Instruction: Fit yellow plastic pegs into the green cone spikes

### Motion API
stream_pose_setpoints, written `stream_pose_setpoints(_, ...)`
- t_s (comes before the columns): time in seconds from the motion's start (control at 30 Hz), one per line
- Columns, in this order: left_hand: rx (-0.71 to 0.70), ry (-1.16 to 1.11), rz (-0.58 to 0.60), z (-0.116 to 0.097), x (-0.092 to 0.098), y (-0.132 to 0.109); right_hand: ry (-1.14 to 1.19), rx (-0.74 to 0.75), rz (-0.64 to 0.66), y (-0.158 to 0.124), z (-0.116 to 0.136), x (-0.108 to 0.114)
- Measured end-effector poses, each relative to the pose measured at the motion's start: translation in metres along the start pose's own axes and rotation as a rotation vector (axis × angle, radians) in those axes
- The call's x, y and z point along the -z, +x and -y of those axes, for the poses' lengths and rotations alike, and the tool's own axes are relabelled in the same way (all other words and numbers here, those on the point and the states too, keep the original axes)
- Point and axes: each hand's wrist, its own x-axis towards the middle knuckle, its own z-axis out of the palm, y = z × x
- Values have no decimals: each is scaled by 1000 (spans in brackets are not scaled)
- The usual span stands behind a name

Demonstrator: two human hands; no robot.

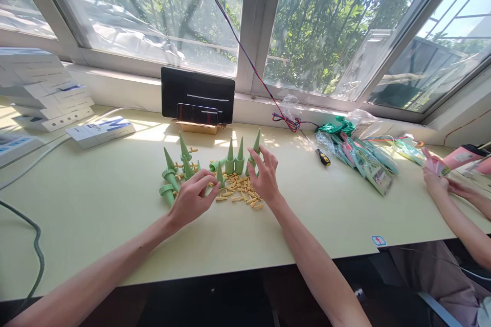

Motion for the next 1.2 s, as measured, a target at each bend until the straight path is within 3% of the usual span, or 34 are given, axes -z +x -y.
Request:
stream_pose_setpoints(0.4, -10, 2, -1, 1, -1, -1, -15, -10, -98, 6, 14, 15)
stream_pose_setpoints(0.67, -22, -7, 5, 3, -2, -1, 78, 0, -36, 7, 10, 13)
stream_pose_setpoints(1.2, -29, -23, 5, 1, -1, -1, 196, 6, -45, 18, 2, 14)
